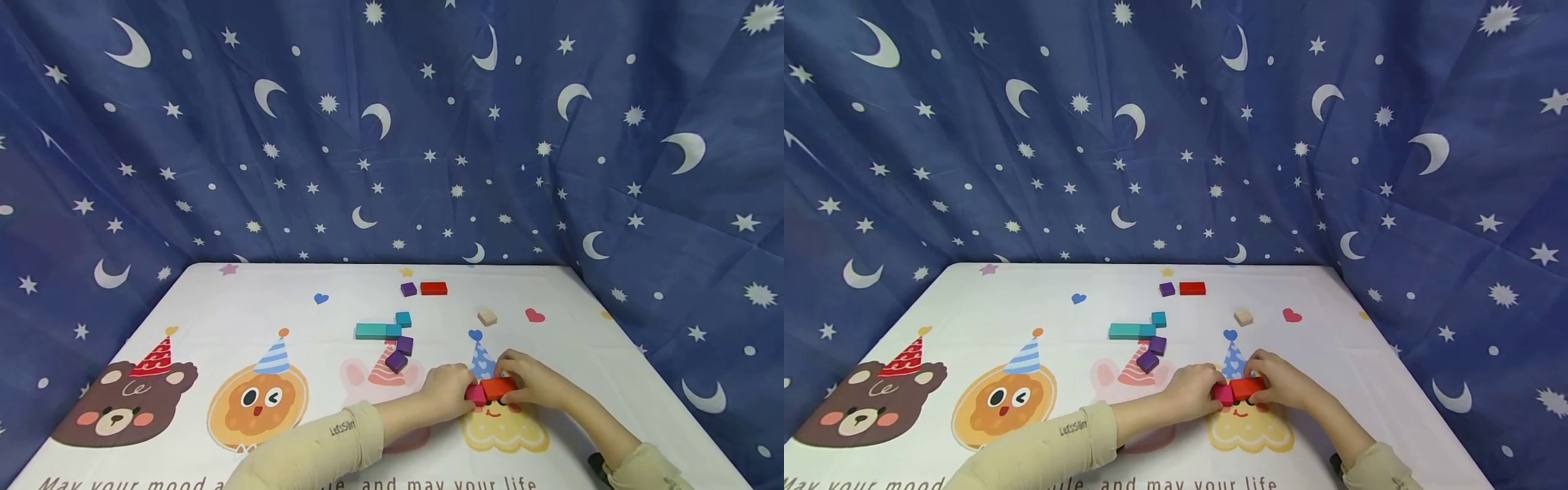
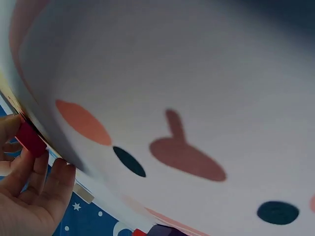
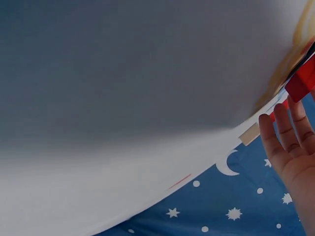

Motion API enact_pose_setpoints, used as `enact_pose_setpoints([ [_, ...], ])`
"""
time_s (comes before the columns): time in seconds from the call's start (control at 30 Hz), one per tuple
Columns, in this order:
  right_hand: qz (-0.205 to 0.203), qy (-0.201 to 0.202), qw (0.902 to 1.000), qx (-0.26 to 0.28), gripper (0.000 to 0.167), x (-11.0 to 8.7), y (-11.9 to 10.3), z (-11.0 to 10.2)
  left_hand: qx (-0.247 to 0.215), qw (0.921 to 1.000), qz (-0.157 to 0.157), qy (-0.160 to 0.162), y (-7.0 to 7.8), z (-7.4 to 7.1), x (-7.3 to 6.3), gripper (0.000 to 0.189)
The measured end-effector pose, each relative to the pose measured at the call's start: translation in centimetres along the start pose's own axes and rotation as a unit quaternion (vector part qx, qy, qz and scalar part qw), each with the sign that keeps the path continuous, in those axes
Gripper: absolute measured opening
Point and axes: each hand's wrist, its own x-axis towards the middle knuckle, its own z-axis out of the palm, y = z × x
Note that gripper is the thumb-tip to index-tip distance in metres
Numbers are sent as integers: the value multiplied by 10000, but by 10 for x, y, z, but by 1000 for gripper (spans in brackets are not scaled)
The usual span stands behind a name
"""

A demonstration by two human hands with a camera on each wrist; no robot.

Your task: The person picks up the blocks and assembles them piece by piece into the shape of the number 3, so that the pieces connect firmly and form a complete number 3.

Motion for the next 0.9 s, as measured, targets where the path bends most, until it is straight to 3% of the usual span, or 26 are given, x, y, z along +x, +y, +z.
enact_pose_setpoints([
  [0.23,89,93,9999,65,24,4,-6,2,-440,9989,-91,-95,-7,-2,-2,21],
  [0.53,499,211,9985,60,25,7,-15,2,-1092,9939,-59,-148,-22,-11,-11,25],
  [0.8,827,397,9957,111,31,14,-27,3,-1204,9921,-223,-256,-35,-18,-18,27],
  [0.9,725,389,9965,112,30,17,-31,3,-1236,9916,-236,-292,-42,-21,-22,26],
])
